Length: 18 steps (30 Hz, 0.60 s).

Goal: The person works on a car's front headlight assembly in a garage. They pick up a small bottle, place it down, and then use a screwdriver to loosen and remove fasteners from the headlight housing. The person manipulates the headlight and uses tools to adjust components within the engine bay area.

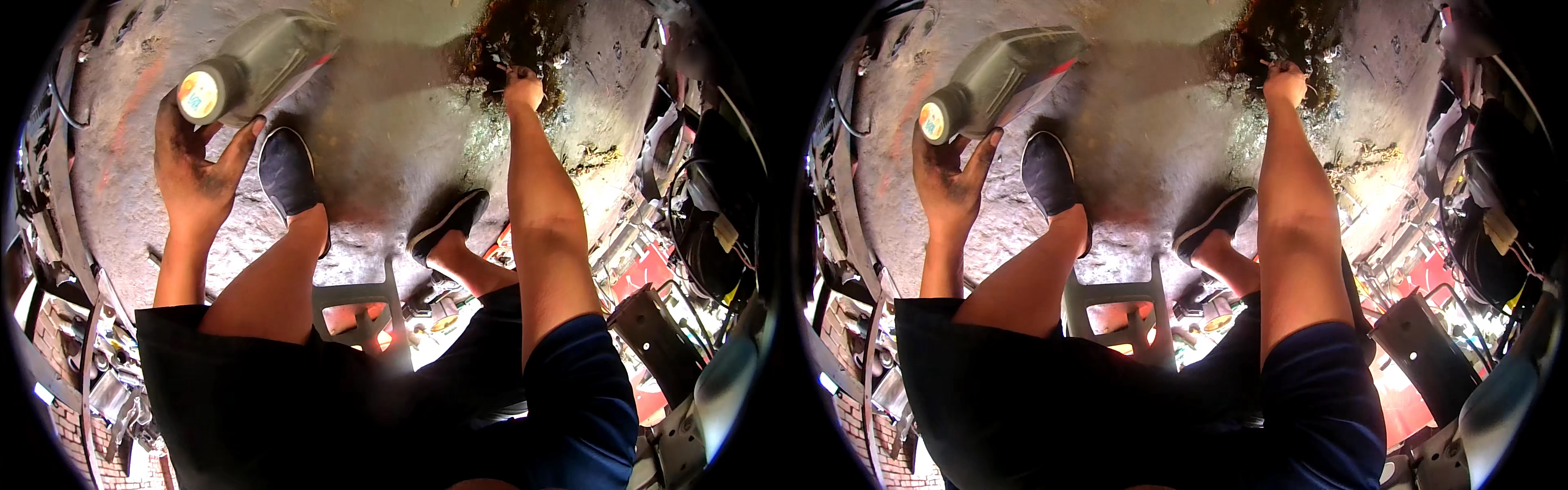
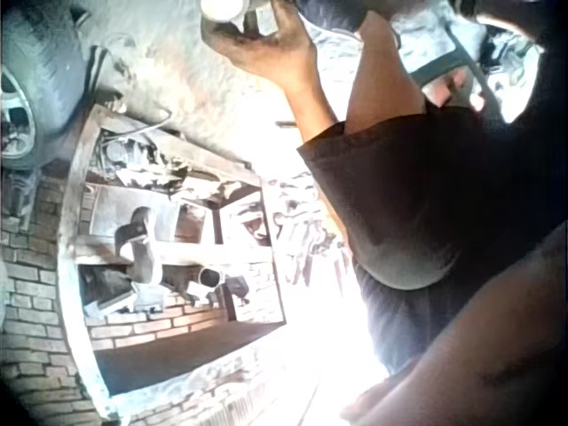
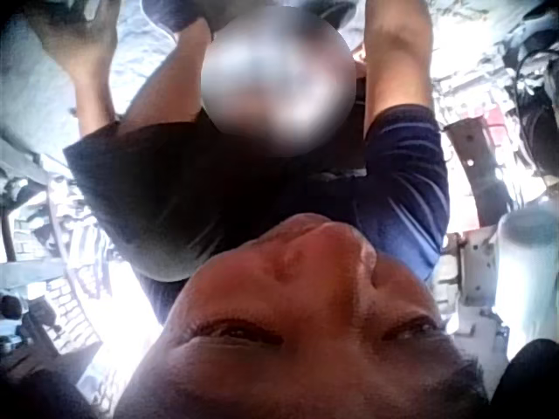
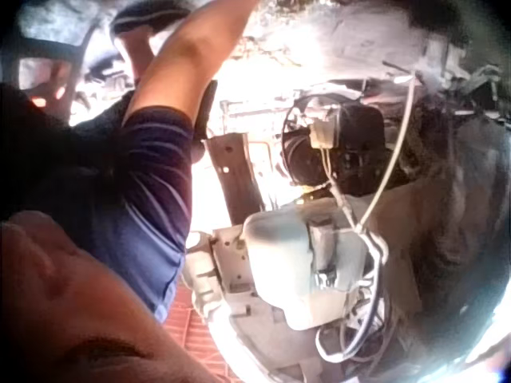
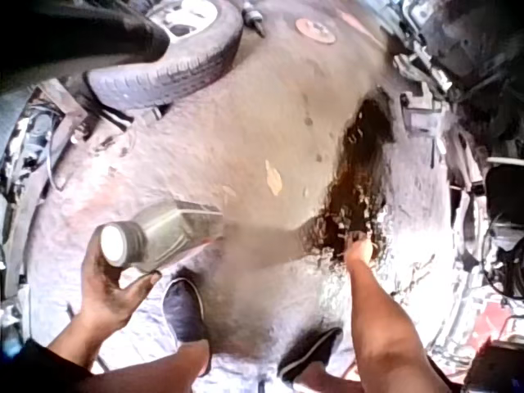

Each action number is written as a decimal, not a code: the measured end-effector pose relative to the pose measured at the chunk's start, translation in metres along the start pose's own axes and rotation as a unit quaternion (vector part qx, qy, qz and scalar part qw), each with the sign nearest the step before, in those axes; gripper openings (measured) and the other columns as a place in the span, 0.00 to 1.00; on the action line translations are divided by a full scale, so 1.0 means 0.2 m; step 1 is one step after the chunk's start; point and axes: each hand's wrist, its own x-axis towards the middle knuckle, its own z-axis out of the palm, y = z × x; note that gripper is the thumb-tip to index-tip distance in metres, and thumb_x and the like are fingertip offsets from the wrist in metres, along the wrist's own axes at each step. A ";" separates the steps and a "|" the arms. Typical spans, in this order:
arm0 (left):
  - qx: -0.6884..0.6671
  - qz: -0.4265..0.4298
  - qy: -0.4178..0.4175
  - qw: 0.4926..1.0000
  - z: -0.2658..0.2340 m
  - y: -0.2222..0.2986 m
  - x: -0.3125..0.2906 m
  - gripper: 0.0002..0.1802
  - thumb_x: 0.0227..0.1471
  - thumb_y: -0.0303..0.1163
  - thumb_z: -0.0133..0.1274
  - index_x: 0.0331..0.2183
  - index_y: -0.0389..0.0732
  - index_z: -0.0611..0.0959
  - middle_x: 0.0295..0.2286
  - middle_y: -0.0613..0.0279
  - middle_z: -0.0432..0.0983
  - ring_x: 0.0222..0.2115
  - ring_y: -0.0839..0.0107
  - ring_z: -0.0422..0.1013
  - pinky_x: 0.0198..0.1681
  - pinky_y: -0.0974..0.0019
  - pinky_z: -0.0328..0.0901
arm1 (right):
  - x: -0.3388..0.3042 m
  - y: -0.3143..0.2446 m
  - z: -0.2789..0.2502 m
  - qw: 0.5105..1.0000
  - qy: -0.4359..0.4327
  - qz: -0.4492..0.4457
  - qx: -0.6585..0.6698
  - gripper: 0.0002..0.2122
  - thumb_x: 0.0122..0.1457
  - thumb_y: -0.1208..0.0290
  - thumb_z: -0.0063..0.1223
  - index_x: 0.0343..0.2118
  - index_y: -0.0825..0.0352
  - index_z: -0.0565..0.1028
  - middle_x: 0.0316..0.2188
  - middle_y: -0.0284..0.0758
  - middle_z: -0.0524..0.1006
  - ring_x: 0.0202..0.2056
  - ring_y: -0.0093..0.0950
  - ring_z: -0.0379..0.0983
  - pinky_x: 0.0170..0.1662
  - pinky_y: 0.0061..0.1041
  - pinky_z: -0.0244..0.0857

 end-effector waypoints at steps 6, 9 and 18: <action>-0.040 0.006 -0.048 0.998 0.07 0.01 -0.02 0.37 0.51 0.23 0.74 0.58 0.33 0.71 0.52 0.54 0.77 0.53 0.66 0.76 0.55 0.62 0.75 | 0.06 0.05 0.05 1.000 -0.014 0.004 -0.005 0.12 0.60 0.57 0.67 0.40 0.60 0.87 0.38 0.43 0.87 0.42 0.45 0.85 0.47 0.41 0.77; -0.032 -0.009 -0.041 0.999 0.06 0.02 -0.03 0.37 0.51 0.22 0.73 0.58 0.33 0.71 0.52 0.53 0.76 0.54 0.66 0.76 0.56 0.61 0.76 | 0.06 0.05 0.06 1.000 -0.003 -0.007 -0.011 0.14 0.60 0.56 0.67 0.41 0.60 0.87 0.39 0.43 0.87 0.42 0.45 0.85 0.48 0.41 0.77; -0.042 -0.007 0.003 0.999 -0.01 0.02 -0.04 0.40 0.51 0.22 0.73 0.59 0.29 0.68 0.54 0.47 0.74 0.55 0.61 0.76 0.57 0.58 0.77 | -0.04 -0.08 0.02 0.987 -0.032 0.126 0.096 0.13 0.59 0.59 0.70 0.39 0.62 0.87 0.38 0.40 0.88 0.39 0.38 0.85 0.47 0.35 0.76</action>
